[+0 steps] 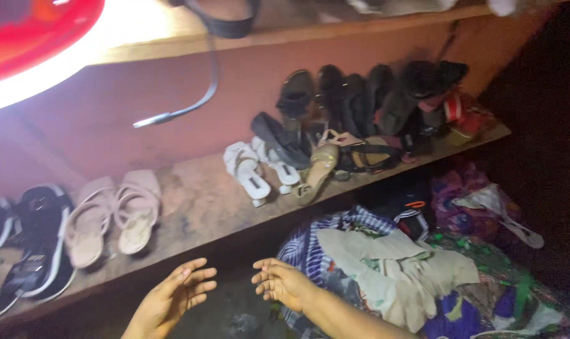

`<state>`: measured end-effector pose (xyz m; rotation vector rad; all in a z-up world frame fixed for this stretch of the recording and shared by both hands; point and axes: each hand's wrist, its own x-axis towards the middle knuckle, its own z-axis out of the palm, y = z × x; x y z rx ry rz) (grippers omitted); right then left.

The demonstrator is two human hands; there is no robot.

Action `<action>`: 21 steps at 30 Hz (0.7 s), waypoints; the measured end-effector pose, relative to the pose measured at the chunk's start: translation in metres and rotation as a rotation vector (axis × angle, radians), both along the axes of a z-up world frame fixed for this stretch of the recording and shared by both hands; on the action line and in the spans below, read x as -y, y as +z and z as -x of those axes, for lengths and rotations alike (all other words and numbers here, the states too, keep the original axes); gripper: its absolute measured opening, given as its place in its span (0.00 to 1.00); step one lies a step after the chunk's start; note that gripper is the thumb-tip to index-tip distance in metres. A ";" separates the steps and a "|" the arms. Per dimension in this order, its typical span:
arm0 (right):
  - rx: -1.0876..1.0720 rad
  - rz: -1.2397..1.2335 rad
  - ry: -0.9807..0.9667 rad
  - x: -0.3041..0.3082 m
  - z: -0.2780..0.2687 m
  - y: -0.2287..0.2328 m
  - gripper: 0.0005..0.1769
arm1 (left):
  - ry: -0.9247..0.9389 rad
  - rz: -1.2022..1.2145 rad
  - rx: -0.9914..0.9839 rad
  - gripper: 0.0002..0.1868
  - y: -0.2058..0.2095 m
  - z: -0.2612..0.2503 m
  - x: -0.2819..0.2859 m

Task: The person removes various shoes from a wall-mounted shelf and places them onto a nearby bed. They handle multiple pairs of flats, sandals, and heels one at a time, turning some over before setting them down.

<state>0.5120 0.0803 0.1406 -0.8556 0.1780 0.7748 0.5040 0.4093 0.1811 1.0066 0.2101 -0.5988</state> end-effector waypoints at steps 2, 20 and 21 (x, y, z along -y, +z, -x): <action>-0.004 0.006 -0.066 0.019 -0.005 0.004 0.15 | -0.046 -0.025 -0.004 0.30 0.019 -0.012 0.029; -0.023 0.074 -0.529 0.153 -0.159 -0.065 0.17 | -0.107 -0.278 0.020 0.26 0.066 -0.097 0.236; -0.019 0.072 -0.539 0.154 -0.166 -0.066 0.18 | -0.107 -0.288 0.028 0.26 0.063 -0.097 0.243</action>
